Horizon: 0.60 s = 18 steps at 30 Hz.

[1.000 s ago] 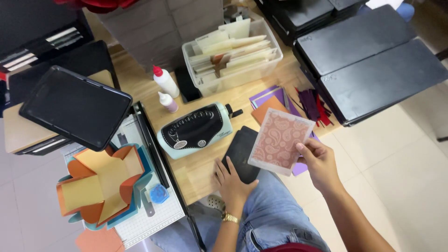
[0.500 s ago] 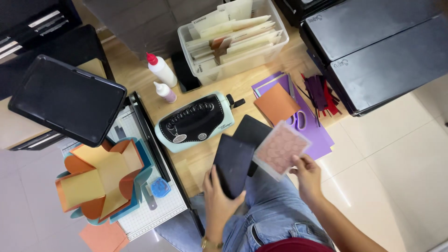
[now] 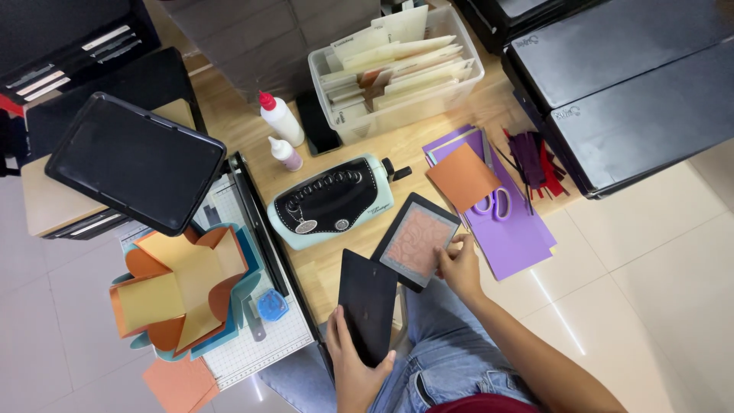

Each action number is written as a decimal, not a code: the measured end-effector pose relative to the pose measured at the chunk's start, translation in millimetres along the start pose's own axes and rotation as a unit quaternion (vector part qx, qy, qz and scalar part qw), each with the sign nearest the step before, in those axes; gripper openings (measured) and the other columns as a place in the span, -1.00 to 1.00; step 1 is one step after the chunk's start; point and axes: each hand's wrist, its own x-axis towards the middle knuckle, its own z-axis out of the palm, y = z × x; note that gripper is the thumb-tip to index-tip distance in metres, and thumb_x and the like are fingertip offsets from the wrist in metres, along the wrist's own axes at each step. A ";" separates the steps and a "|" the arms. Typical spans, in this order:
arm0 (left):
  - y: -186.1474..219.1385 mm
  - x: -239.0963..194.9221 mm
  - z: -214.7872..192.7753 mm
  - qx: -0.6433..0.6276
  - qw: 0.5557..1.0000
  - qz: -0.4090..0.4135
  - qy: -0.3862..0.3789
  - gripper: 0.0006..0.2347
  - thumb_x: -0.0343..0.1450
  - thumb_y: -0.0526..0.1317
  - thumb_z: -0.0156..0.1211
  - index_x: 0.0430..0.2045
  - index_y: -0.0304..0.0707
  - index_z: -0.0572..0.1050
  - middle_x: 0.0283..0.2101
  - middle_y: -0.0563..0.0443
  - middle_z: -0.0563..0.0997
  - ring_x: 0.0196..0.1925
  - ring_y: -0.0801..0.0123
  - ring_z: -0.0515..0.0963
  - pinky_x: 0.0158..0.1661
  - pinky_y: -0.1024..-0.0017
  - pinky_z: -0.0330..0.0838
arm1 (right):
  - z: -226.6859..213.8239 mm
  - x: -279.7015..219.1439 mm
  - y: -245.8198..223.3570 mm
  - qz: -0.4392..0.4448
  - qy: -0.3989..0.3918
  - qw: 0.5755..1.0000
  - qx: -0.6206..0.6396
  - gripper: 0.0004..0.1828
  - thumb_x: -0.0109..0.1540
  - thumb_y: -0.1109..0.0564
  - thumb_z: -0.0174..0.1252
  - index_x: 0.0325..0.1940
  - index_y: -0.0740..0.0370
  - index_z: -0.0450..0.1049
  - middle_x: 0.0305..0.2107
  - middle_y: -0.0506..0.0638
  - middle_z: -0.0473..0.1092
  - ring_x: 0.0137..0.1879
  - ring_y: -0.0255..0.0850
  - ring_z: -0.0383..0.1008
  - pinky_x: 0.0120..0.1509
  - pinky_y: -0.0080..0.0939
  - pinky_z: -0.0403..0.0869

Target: Embossing paper using a manual die-cutting and embossing machine

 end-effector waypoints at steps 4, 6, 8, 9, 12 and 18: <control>0.0 9.9 3.9 0.034 0.999 0.030 0.002 0.06 0.02 -0.05 0.55 0.45 -0.21 0.01 0.41 -0.34 0.12 0.46 -0.19 0.14 0.36 0.00 0.06 | 0.0 0.3 0.8 -0.047 -0.006 0.995 -0.087 -0.66 0.28 0.14 0.16 -0.14 0.10 0.06 -0.71 -0.01 0.47 -0.72 -0.18 0.38 -0.55 -0.18 0.34; 5.1 18.8 6.8 0.047 0.998 0.039 -0.002 0.04 0.04 0.00 0.54 0.44 -0.22 0.04 0.39 -0.34 0.14 0.43 -0.21 0.18 0.34 -0.02 0.11 | -2.4 -4.3 -4.7 -0.032 -0.014 0.996 -0.085 -0.67 0.30 0.15 0.15 -0.15 0.10 0.06 -0.69 0.02 0.47 -0.71 -0.18 0.39 -0.60 -0.21 0.33; 16.3 32.6 10.7 0.074 0.992 0.101 0.011 -0.02 0.09 0.04 0.52 0.40 -0.28 0.09 0.34 -0.34 0.21 0.36 -0.26 0.27 0.25 -0.04 0.26 | -5.8 -10.3 -14.6 0.014 0.006 1.000 -0.006 -0.64 0.25 0.14 0.24 -0.24 0.13 0.10 -0.71 0.12 0.45 -0.67 -0.15 0.38 -0.54 -0.19 0.36; 26.5 43.5 15.7 0.075 0.992 0.103 0.010 -0.02 0.09 0.04 0.52 0.40 -0.28 0.09 0.34 -0.34 0.21 0.36 -0.26 0.27 0.25 -0.04 0.26 | -12.1 -10.7 -7.7 0.013 0.007 1.000 -0.004 -0.64 0.25 0.14 0.24 -0.24 0.13 0.10 -0.71 0.12 0.45 -0.67 -0.15 0.38 -0.54 -0.19 0.36; 56.0 76.9 37.9 0.135 0.983 0.124 -0.027 0.00 0.07 0.17 0.55 0.37 -0.24 0.15 0.32 -0.43 0.23 0.35 -0.30 0.25 0.26 -0.13 0.17 | -31.7 -12.4 10.3 0.011 0.026 0.996 0.082 -0.77 0.33 0.08 0.00 -0.22 0.07 0.06 -0.74 0.19 0.34 -0.69 -0.12 0.29 -0.63 -0.20 0.21; 80.2 114.3 97.3 0.252 0.959 0.129 -0.012 -0.04 0.03 0.16 0.51 0.32 -0.34 0.26 0.29 -0.45 0.29 0.33 -0.24 0.34 0.25 -0.18 0.24 | -41.1 -12.7 58.8 0.166 -0.050 0.966 0.192 -0.52 0.42 -0.23 -0.11 0.01 0.27 0.29 -0.37 0.28 0.46 -0.33 0.03 0.55 -0.30 -0.02 0.59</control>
